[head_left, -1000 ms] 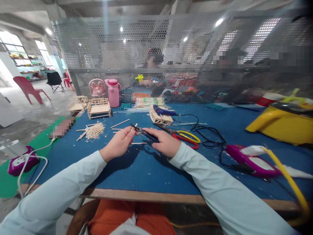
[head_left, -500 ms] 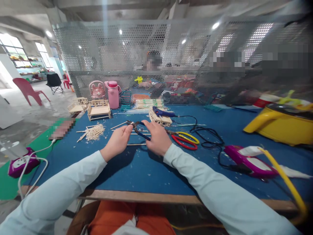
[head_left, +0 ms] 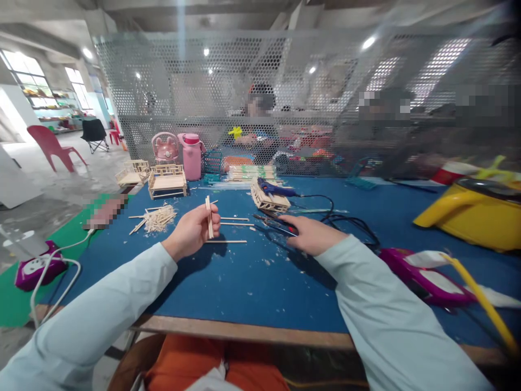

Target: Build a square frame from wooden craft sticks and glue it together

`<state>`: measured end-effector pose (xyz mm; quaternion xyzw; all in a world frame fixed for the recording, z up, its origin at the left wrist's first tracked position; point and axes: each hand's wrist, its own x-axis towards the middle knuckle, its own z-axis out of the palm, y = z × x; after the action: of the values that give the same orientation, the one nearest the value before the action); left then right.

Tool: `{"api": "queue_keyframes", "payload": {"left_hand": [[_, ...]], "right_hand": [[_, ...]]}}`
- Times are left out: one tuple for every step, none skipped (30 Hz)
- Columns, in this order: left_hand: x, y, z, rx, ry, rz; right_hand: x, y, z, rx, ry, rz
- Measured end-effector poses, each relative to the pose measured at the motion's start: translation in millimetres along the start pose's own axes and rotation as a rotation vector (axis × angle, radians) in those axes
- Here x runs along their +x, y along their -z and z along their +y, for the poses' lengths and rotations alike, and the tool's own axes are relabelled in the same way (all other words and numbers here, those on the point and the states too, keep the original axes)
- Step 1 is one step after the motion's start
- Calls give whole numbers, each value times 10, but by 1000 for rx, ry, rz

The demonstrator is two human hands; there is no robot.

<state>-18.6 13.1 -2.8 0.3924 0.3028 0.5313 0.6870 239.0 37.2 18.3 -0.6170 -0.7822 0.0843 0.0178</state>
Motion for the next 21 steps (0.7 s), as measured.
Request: {"api": "queue_keyframes", "payload": {"left_hand": [[12,18,-11,63,-22,24],[24,43,-21,155,-47,45],[34,75,-28,282,-85,60],[43,111,-33,442,-137,65],[49,149,-37,624,-201,65],[53,186,-40,807,-267,57],[54,218,-44,967,-324,42],[54,243,-50,1086,-366,24],[54,257,-56,1156,-390,10],[53,259,-64,1180,-397,7],[52,249,-72,1166,-384,9],[51,230,-79,1114,-345,17],[48,202,-84,1024,-282,29],[45,171,-87,902,-200,40],[40,140,-88,761,-113,45],[33,112,-88,619,-37,46],[26,89,-88,497,17,42],[20,74,-88,406,48,34],[14,66,-89,347,63,24],[10,63,-92,310,70,13],[8,64,-96,282,72,3]], "right_hand": [[-18,-16,-17,-70,-70,-8],[-29,-30,-35,-123,-134,0],[-33,-43,-52,-162,-191,19],[-30,-55,-68,-191,-237,46],[-22,-70,-85,-213,-270,73],[-10,-90,-105,-229,-289,96],[4,-119,-128,-241,-296,116],[19,-157,-158,-248,-291,133],[35,-203,-193,-248,-280,147],[51,-253,-233,-239,-268,162],[67,-302,-275,-226,-257,181],[83,-343,-314,-209,-247,201],[99,-369,-344,-187,-235,219],[115,-375,-359,-158,-211,231],[130,-358,-355,-121,-167,240],[142,-319,-328,-86,-117,245],[153,-261,-276,-59,-75,246],[161,-194,-201,-41,-45,251],[169,-126,-109,-56,-66,248],[177,-67,-8,-79,-115,247],[187,-24,95,-97,-158,230]]}}
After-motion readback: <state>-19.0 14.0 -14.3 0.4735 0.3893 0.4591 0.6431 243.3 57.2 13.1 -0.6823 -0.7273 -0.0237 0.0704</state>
